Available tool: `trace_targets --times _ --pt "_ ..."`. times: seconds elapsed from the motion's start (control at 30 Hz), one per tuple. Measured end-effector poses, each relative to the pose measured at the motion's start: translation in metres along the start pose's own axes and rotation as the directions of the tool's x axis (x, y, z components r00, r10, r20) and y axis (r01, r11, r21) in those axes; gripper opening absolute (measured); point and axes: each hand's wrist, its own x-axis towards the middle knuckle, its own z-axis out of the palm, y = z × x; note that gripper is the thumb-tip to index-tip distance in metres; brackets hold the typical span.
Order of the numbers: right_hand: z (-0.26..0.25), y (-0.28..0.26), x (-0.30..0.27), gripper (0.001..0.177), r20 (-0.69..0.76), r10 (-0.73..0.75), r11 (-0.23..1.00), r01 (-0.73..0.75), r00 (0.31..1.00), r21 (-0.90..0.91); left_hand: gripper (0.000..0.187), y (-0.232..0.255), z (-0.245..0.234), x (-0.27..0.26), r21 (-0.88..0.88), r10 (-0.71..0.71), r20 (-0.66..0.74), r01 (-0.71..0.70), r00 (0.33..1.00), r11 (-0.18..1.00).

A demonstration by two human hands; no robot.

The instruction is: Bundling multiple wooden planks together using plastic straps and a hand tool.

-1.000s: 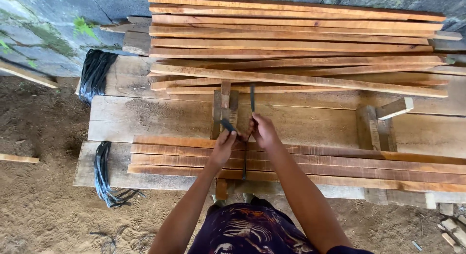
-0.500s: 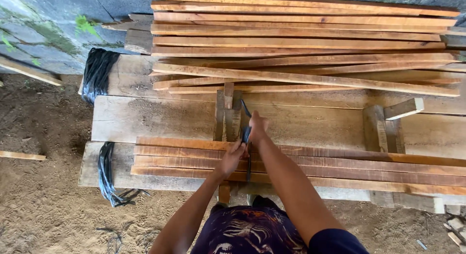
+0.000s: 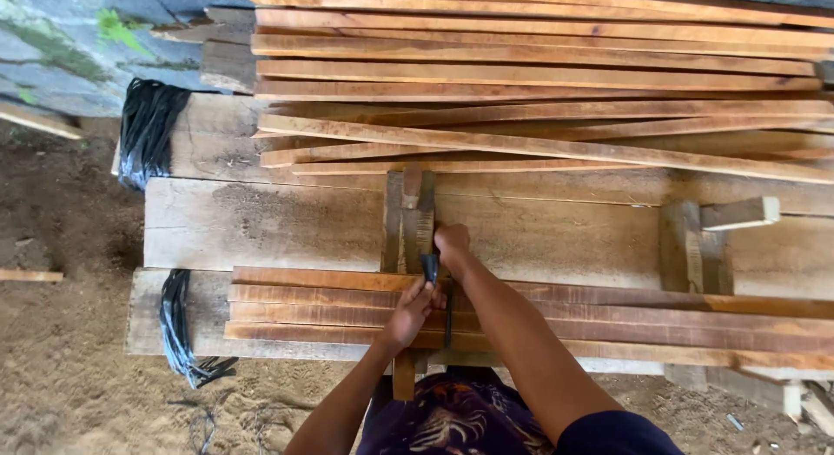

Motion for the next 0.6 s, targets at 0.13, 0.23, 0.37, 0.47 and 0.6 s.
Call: trace_targets --times 0.13,0.23,0.37,0.47,0.6 --pt "-0.009 -0.015 -0.011 0.057 0.016 -0.044 0.984 0.046 0.999 -0.174 0.029 -0.02 -0.008 0.01 0.036 0.01 0.028 -0.011 1.0 0.999" --pt "-0.017 -0.016 -0.036 0.054 0.002 -0.02 0.99 0.02 1.0 -0.137 0.025 -0.013 -0.003 -0.005 0.051 0.046 0.05 -0.048 0.998 0.998" --pt "-0.024 -0.035 -0.035 0.055 0.134 0.005 0.975 0.024 0.991 -0.219 0.008 0.041 0.015 -0.027 0.082 0.199 0.078 -0.205 0.977 0.975" --pt "-0.018 -0.015 0.009 0.058 0.15 -0.02 0.993 0.003 0.989 0.118 0.021 0.034 -0.002 -0.029 0.342 0.312 0.255 -0.388 0.915 0.856" --pt "-0.077 -0.057 -0.098 0.064 0.388 -0.019 0.981 -0.058 0.922 0.188 0.024 0.073 0.018 -0.051 0.595 0.412 0.338 -0.531 0.846 0.603"
